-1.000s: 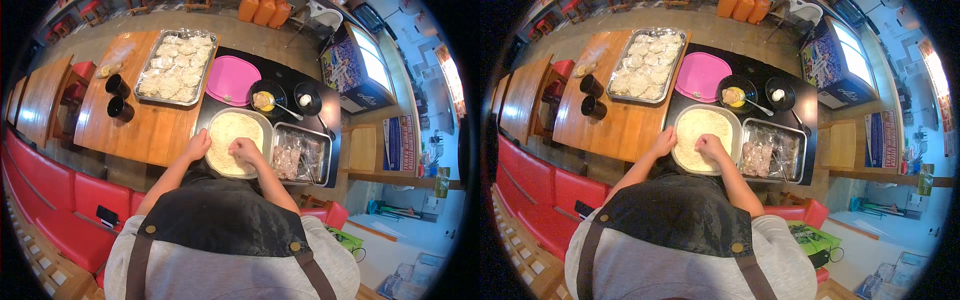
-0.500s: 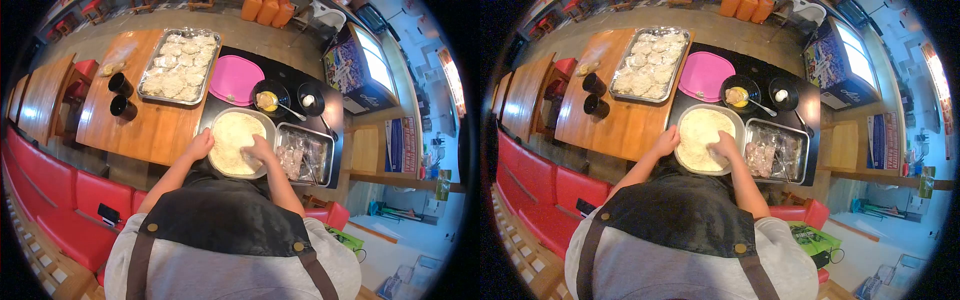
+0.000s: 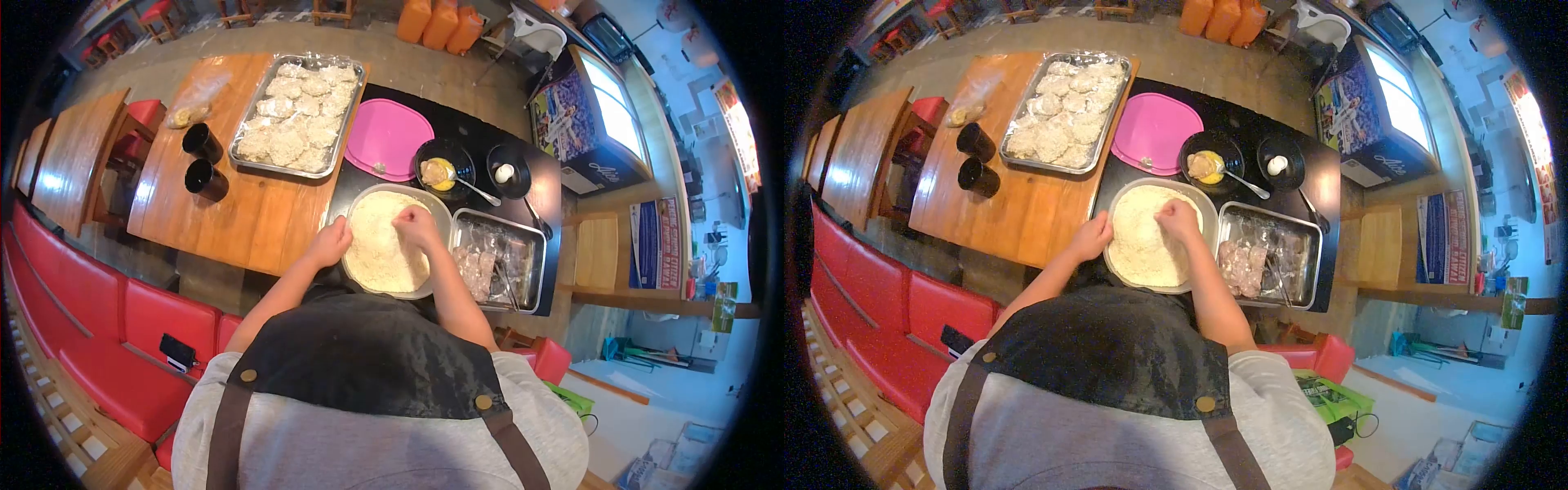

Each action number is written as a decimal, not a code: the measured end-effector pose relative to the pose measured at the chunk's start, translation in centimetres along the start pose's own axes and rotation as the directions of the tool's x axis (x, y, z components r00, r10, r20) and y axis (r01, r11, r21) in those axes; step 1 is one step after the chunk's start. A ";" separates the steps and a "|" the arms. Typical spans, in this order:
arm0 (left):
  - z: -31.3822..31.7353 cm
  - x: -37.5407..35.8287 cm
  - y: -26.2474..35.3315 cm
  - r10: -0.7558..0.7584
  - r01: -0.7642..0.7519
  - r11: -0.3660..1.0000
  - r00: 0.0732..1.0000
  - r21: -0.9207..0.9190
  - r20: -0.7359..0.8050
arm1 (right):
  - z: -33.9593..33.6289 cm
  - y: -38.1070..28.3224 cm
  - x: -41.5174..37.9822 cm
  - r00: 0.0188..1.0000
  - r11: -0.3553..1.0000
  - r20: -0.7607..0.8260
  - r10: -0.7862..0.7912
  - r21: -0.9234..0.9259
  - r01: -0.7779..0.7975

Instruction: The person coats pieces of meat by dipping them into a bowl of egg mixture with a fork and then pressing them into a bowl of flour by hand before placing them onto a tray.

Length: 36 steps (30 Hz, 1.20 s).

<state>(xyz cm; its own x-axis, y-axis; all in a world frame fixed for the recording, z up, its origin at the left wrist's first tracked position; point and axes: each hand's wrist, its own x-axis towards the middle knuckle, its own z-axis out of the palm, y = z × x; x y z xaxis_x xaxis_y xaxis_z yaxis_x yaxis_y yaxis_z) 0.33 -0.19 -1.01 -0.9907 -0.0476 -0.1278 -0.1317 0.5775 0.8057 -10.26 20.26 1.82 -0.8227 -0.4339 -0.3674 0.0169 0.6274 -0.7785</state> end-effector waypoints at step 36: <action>0.4 -0.2 -0.7 0.021 -0.021 0.999 1.000 -0.027 -0.005 | -0.8 -1.6 -4.4 0.886 0.832 -0.269 -0.378 -0.519 0.198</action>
<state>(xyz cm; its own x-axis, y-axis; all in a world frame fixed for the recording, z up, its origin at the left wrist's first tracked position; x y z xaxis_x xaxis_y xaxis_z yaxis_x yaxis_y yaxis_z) 0.64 -0.24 -1.82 -0.9934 -0.0398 -0.1076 -0.1115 0.5561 0.8236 -7.13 21.62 5.07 -0.8880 -0.4474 0.1062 -0.4433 0.7716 -0.4563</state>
